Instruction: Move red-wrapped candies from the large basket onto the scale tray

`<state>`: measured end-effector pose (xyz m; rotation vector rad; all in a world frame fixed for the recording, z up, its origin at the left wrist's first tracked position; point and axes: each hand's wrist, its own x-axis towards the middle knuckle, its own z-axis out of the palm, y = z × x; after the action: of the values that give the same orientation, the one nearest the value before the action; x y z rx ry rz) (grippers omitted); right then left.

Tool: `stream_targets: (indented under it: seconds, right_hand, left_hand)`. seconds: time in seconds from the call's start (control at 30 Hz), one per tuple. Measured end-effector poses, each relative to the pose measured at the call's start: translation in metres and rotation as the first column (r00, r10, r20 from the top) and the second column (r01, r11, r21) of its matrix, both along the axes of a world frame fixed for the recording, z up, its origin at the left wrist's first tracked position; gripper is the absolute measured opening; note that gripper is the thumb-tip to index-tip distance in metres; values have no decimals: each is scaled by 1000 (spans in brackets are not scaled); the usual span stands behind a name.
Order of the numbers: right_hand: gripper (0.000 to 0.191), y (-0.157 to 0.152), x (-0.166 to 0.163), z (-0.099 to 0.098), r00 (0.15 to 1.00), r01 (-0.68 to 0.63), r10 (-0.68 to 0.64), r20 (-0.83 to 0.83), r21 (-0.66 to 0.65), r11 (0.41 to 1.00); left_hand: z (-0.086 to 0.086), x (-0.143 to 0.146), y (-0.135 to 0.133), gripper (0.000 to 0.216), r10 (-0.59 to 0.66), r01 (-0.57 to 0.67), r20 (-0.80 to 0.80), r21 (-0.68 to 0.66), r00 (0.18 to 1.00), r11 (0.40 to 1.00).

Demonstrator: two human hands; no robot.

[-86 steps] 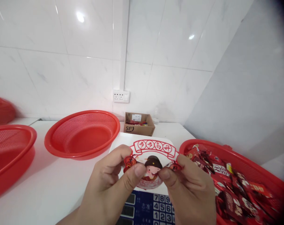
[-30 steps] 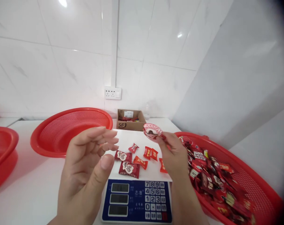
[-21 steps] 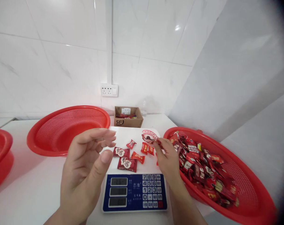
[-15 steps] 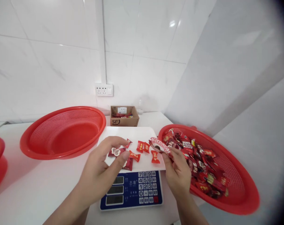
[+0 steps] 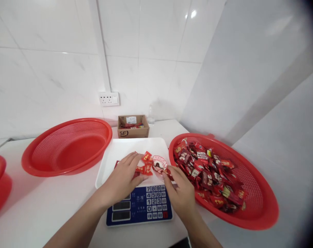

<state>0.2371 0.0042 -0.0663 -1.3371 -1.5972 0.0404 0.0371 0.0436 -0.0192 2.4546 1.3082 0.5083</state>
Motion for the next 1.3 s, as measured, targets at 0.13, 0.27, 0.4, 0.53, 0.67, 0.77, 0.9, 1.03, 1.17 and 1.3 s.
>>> stream_targets:
  seconds: [0.13,0.27,0.4,0.53,0.67,0.77,0.9,1.03,1.17,1.3]
  right_hand:
    - [14,-3,6,-7,942,62,-31,-334,84,995]
    - [19,-3,5,-8,786,74,58,-615,187,980]
    - [16,-3,-6,27,713,186,186,-675,440,879]
    - [25,1,-6,71,756,316,156,-635,564,763]
    - [24,17,3,95,752,368,188,-632,639,676]
    - [26,29,8,99,760,332,300,-577,741,584]
    - [36,35,6,97,729,361,306,-612,724,588]
    - [38,35,3,94,689,451,205,-696,631,631]
    - [39,34,-1,98,674,494,113,-730,560,665]
    - [45,33,-6,103,692,421,185,-698,599,681]
  left_hand:
    - [-13,-18,-3,68,66,-72,-95,-64,993,995]
    - [-19,-30,-6,73,124,-146,-217,-89,968,985]
    - [-18,-29,-4,72,125,-144,-209,-77,970,987]
    - [-19,-23,1,74,85,-96,-134,-73,987,993]
    - [-25,-22,8,58,112,-113,-107,-2,988,994]
    - [-28,-23,12,42,144,-142,-91,30,985,989]
    - [-28,-24,12,36,178,-175,-61,45,982,984]
    - [-18,-35,14,26,258,-255,-32,68,966,964]
    - [5,-71,29,24,489,-480,7,198,872,854]
    - [25,-109,51,30,645,-623,13,279,764,731]
